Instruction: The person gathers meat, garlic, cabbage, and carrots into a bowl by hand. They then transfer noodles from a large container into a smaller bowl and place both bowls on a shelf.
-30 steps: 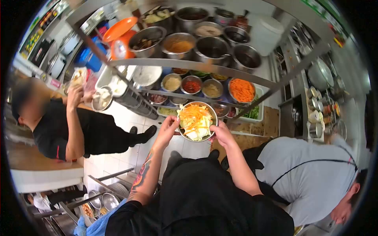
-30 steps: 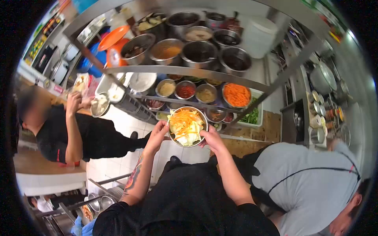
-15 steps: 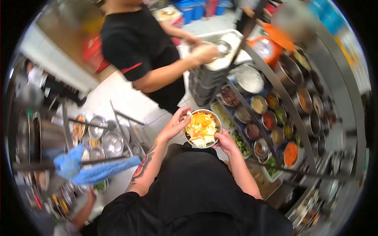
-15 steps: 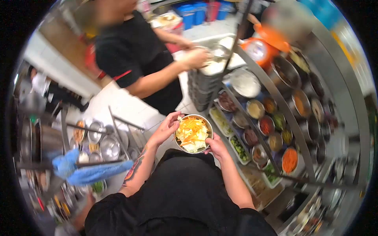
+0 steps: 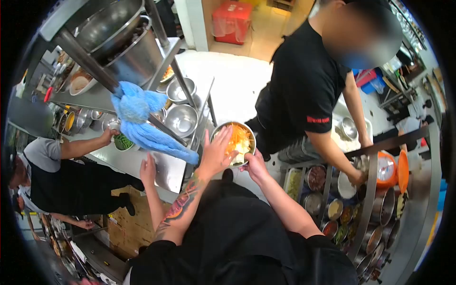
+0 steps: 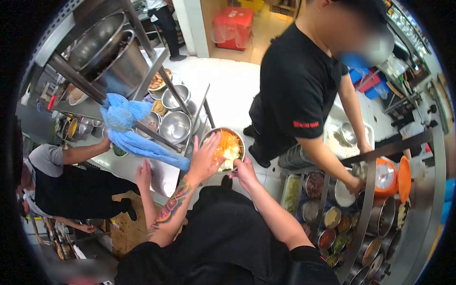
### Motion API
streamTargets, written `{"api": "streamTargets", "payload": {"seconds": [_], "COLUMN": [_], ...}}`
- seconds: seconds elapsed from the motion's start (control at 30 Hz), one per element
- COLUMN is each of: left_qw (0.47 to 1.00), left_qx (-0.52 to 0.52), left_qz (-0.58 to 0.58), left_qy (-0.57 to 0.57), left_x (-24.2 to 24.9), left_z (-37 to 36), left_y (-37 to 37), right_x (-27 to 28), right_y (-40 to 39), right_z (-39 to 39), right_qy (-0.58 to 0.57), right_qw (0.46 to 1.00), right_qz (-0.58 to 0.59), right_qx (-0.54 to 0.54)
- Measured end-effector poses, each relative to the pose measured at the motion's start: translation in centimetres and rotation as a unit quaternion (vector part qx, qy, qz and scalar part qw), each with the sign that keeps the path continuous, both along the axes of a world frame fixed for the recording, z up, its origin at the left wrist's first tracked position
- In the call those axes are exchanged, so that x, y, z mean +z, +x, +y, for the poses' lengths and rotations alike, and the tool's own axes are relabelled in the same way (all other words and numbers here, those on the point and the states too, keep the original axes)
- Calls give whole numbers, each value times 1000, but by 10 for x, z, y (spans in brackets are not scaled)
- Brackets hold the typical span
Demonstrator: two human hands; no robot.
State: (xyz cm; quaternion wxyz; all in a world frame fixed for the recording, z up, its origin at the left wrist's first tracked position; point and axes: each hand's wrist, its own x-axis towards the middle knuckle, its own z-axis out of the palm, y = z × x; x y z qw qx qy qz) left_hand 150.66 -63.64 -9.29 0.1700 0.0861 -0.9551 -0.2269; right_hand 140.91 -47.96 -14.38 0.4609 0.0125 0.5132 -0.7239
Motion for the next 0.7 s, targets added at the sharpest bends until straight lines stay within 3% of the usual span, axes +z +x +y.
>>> {"api": "streamTargets", "payload": {"seconds": [0.1,0.33,0.5,0.7], "left_qw": [994,997,988,968], "left_qx": [19,-8,-90,-154], "left_qz": [-83,-76,-1,3], "left_qy": [-68,16,129,196], "left_x": [-8,-7,73,178], "left_z": [-4,-36,-48,-59], "left_y": [4,-17,-35,-22], "right_x": [-12,-35,-52,-76], "right_y": [-3,-53,-116,-198], "right_z": [-17,-55,-107,-192], "right_qy": [30,57,63,14], "right_qw": [1000,998,997,995], "right_qz": [3,-11,28,33], "right_qx": [5,38,-25,-89]}}
